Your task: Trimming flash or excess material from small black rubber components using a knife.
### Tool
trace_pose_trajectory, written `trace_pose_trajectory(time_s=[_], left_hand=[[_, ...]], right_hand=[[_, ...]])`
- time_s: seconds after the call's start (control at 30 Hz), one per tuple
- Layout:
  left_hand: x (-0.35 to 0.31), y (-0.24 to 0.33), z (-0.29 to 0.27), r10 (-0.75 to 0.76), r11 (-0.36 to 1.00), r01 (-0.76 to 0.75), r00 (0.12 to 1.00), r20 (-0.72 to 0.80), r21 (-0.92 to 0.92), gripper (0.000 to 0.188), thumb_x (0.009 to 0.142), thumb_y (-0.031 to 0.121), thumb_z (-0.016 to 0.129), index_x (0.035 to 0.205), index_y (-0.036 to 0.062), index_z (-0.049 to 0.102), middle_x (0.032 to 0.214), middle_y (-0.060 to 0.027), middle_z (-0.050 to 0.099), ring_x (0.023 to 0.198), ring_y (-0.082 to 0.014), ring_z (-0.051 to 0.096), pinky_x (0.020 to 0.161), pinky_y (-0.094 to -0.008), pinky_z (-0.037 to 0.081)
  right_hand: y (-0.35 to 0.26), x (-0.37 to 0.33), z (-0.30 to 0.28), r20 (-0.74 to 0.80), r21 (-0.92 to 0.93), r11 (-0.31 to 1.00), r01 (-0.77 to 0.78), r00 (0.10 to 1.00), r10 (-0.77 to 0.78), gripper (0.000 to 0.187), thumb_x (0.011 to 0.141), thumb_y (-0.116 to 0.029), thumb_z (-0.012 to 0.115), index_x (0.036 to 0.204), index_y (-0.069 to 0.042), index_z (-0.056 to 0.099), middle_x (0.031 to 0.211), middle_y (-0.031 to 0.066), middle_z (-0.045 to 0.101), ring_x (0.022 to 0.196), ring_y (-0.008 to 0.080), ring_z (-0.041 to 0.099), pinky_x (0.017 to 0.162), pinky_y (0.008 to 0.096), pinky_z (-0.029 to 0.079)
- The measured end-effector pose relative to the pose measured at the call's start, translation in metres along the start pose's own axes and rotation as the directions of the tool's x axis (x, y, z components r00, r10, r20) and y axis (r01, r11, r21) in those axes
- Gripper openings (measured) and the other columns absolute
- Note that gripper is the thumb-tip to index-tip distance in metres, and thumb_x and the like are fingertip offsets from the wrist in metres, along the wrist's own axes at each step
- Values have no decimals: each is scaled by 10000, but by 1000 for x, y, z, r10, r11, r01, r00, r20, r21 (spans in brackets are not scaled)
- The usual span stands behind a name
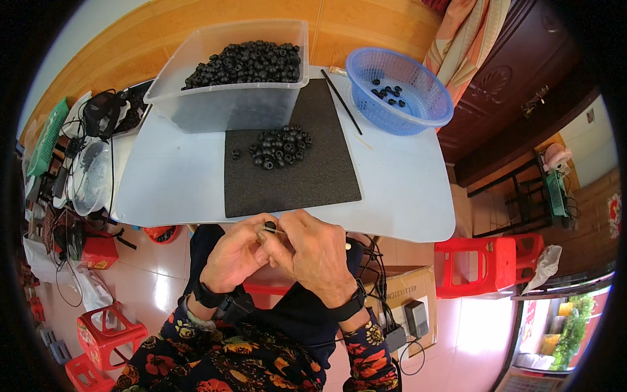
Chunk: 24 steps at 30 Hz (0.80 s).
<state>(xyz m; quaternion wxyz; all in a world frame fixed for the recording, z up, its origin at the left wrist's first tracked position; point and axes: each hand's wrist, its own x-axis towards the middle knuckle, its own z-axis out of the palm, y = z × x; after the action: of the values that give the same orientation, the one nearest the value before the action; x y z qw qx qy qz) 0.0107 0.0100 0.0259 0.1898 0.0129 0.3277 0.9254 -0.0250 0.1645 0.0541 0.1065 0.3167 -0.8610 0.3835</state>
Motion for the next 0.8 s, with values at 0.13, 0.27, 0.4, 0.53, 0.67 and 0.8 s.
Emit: trace_pose_trajectory(time_s=[0.13,0.27,0.4,0.53,0.67,0.8], left_hand=[[-2,2,2,-11,1000,11,1000,-16,-2,279,946,187,390,1079,-29,507,705,-24,487,691,-126,497,696,-288,437],[-4,5,10,-30,999,31,999,-24,14,261,940,180,385,1057,-18,509,700,-25,480,693,-136,492,696,-288,428],[-4,4,6,-54,999,54,998,15,4,252,931,159,378,1057,-14,511,703,-30,485,694,-146,487,701,-295,428],[-6,4,4,-48,998,49,999,-17,42,249,922,131,362,1063,-8,513,715,-37,499,703,-150,491,710,-301,431],[-1,10,12,38,999,-40,993,-114,-20,209,924,132,417,1050,6,525,740,-45,530,739,-152,515,723,-304,437],[19,26,44,120,993,-121,992,-47,-8,152,936,170,478,958,40,552,740,-50,542,794,-175,540,737,-313,440]], right_hand=[[-3,-3,3,-59,9,1000,-15,998,15,295,764,-263,711,713,-39,526,653,90,551,515,249,566,454,331,438],[-3,0,-2,-57,50,998,-40,997,43,286,769,-255,706,710,-43,524,645,85,556,509,251,568,460,326,443],[-7,-1,-8,-7,68,997,-31,999,32,259,776,-242,698,726,-43,540,641,82,559,515,252,572,465,326,449],[-10,-7,-4,-76,-71,996,46,996,-51,220,783,-229,684,751,-46,568,643,86,563,518,260,573,464,337,453],[-32,-10,-8,-189,-131,991,24,981,-48,197,792,-214,668,752,-50,567,650,91,562,510,267,561,454,351,439],[-63,-22,-24,-361,91,994,56,932,-20,174,792,-143,670,720,-42,549,603,74,510,473,214,505,437,322,394]])
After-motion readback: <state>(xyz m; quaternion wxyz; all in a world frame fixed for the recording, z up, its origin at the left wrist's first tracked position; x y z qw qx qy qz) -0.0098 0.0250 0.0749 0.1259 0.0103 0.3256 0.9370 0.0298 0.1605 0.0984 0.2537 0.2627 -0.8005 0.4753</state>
